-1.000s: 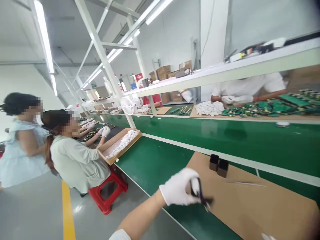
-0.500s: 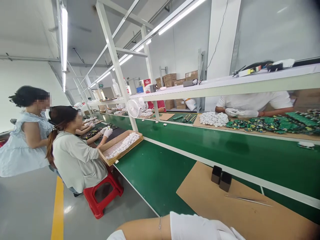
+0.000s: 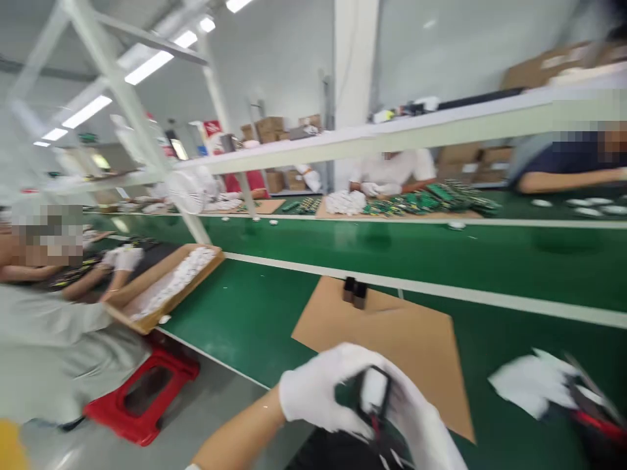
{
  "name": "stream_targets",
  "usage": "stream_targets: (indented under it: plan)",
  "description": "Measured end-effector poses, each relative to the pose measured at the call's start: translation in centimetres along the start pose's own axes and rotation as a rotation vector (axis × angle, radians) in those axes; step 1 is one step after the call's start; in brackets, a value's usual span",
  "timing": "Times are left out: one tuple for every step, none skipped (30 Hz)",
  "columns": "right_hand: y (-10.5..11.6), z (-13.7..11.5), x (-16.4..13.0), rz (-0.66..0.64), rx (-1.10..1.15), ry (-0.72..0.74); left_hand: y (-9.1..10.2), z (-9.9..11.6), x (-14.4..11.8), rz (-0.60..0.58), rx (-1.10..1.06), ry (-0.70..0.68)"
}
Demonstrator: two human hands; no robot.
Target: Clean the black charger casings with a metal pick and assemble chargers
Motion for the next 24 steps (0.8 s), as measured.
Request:
stream_targets:
  plan:
    - [0.1,0.1,-0.2,-0.002,0.006,-0.038,0.5,0.1,-0.4,0.063,-0.029,0.018]
    - [0.2,0.2,-0.5,-0.004,0.009,-0.069,1.0,0.2,-0.7,0.114,-0.058,0.026]
    - [0.2,0.1,-0.7,-0.012,0.024,-0.101,1.1,0.3,-0.9,0.11,-0.094,0.034]
    - [0.2,-0.1,-0.9,-0.022,0.065,-0.123,1.0,0.4,-1.1,0.086,-0.134,0.034]
    - [0.3,-0.5,-1.1,-0.036,0.128,-0.128,0.8,0.7,-1.1,0.053,-0.174,0.031]
    - [0.3,-1.2,-1.2,-0.051,0.206,-0.125,0.6,1.0,-1.0,0.022,-0.202,0.022]
    - [0.4,-1.9,-1.3,-0.067,0.287,-0.124,0.4,1.5,-0.9,0.003,-0.209,0.011]
    - [0.5,-2.8,-1.3,-0.086,0.36,-0.129,0.2,1.9,-0.8,-0.004,-0.194,-0.007]
    - [0.7,-3.6,-1.3,-0.104,0.407,-0.141,0.1,2.4,-0.6,-0.005,-0.16,-0.028]
    - [0.9,-4.4,-1.3,-0.123,0.426,-0.159,0.0,2.8,-0.5,-0.001,-0.116,-0.064]
    - [1.1,-5.1,-1.3,-0.139,0.432,-0.183,-0.1,3.3,-0.4,0.002,-0.071,-0.11]
    - [1.3,-5.6,-1.3,-0.147,0.433,-0.202,-0.2,3.6,-0.3,0.002,-0.033,-0.155]
    - [1.5,-6.0,-1.3,-0.151,0.431,-0.211,-0.3,3.9,-0.3,0.006,-0.007,-0.198]
    - [1.7,-6.2,-1.3,-0.15,0.432,-0.216,-0.3,4.0,-0.3,0.009,0.011,-0.233]
    - [1.9,-6.3,-1.4,-0.147,0.436,-0.224,-0.4,4.1,-0.3,0.01,0.024,-0.251]
    - [2.0,-6.2,-1.4,-0.145,0.441,-0.232,-0.4,4.0,-0.3,0.006,0.035,-0.255]
    - [2.0,-6.2,-1.4,-0.147,0.445,-0.236,-0.5,3.9,-0.3,-0.001,0.048,-0.247]
    - [2.0,-6.2,-1.4,-0.157,0.448,-0.234,-0.6,3.8,-0.4,-0.006,0.064,-0.238]
    - [1.9,-6.2,-1.3,-0.171,0.446,-0.234,-0.6,3.6,-0.4,-0.007,0.085,-0.226]
    - [1.8,-6.2,-1.2,-0.19,0.44,-0.243,-0.7,3.4,-0.5,-0.012,0.113,-0.209]
    - [1.7,-6.3,-1.0,-0.213,0.428,-0.261,-0.8,3.2,-0.5,-0.021,0.148,-0.19]
    - [1.6,-6.3,-0.7,-0.242,0.411,-0.285,-0.9,2.9,-0.6,-0.033,0.187,-0.173]
    - [1.4,-6.2,-0.5,-0.273,0.392,-0.311,-1.0,2.6,-0.7,-0.047,0.227,-0.153]
    - [1.3,-6.1,-0.1,-0.304,0.369,-0.331,-1.1,2.2,-0.7,-0.067,0.262,-0.127]
Point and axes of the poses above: each hand's wrist, its own x-axis towards the middle knuckle, its own y-axis out of the back of the hand, z = x × y, the point moved 6 cm from there along x, towards the middle knuckle, and after that the axes turned 2 degrees about -z, right-handed, at the moved point
